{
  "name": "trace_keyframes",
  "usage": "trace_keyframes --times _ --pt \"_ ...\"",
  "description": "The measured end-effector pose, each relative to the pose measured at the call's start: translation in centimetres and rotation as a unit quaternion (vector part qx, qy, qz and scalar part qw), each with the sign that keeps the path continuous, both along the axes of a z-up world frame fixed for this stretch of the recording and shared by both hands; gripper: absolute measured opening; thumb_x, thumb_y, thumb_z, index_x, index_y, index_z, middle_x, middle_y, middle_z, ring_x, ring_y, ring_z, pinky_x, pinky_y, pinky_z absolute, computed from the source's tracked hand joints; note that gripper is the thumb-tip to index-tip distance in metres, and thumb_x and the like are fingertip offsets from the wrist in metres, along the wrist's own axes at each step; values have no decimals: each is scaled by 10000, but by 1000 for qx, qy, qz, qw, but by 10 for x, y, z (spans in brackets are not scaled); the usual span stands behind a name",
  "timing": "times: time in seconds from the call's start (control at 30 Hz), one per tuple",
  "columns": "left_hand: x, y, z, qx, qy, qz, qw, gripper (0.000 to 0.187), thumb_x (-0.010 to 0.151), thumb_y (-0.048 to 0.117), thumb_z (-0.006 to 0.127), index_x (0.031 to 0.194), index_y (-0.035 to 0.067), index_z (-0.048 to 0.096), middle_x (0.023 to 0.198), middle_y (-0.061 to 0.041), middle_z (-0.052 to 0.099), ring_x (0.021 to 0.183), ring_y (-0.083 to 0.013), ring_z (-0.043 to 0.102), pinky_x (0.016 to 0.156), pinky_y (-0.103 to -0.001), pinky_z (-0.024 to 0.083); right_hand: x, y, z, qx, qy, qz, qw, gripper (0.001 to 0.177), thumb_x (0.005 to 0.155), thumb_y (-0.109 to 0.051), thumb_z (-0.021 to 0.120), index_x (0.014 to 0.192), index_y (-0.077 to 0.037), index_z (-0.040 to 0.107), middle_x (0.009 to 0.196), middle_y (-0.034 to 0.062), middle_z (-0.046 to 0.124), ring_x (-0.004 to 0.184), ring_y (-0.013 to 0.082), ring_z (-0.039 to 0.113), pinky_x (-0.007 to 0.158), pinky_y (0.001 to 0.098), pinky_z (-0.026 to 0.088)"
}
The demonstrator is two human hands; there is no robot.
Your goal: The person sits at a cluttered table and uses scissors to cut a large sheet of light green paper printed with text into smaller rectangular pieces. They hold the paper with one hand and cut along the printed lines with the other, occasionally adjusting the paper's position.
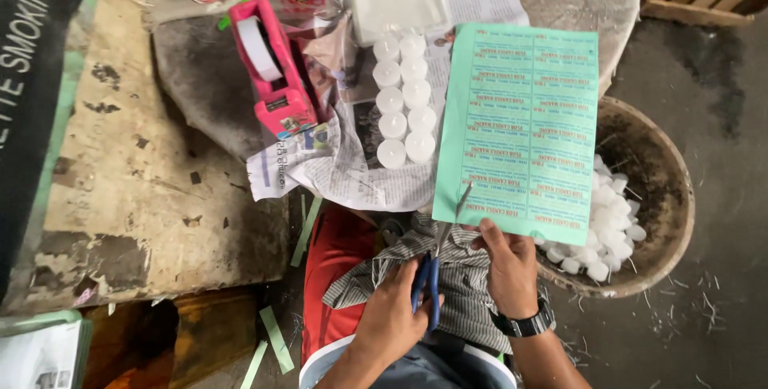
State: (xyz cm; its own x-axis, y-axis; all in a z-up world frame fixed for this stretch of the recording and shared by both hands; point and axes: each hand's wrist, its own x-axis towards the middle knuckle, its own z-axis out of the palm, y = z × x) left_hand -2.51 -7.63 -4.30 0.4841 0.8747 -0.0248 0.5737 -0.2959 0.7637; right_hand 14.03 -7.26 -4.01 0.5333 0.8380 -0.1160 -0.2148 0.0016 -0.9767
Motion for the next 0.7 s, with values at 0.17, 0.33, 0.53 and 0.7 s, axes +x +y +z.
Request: trace_keyframes --times 0.17,0.33,0.53,0.7 --pt "7 2 8 -54 45 -4 997 532 740 290 639 1153 63 393 1001 -138 560 856 -329 564 707 -415 442 0 -2 1 -7 -26 4 1000 206 810 -205 545 927 -41 589 726 100 652 605 172 585 559 285 474" --pt "16 6 13 -83 42 3 996 540 740 363 630 1120 65 388 952 -126 591 805 -315 602 653 -402 488 -2 -4 -6 -28 -25 3 999 225 791 -245 573 823 -31 636 684 72 629 613 158 573 618 294 453" --pt "19 4 14 -84 4 36 996 571 690 437 674 1029 45 434 836 -134 608 745 -311 614 641 -389 472 -2 -5 0 5 -22 10 1000 169 815 -185 555 886 -37 594 760 79 642 673 161 587 593 276 454" --pt "19 2 16 -116 1 14 993 459 772 407 609 985 46 423 778 -92 582 643 -203 608 569 -310 539 0 -8 7 -21 -58 11 998 209 807 -246 560 876 -51 595 744 43 611 647 145 532 591 274 427"
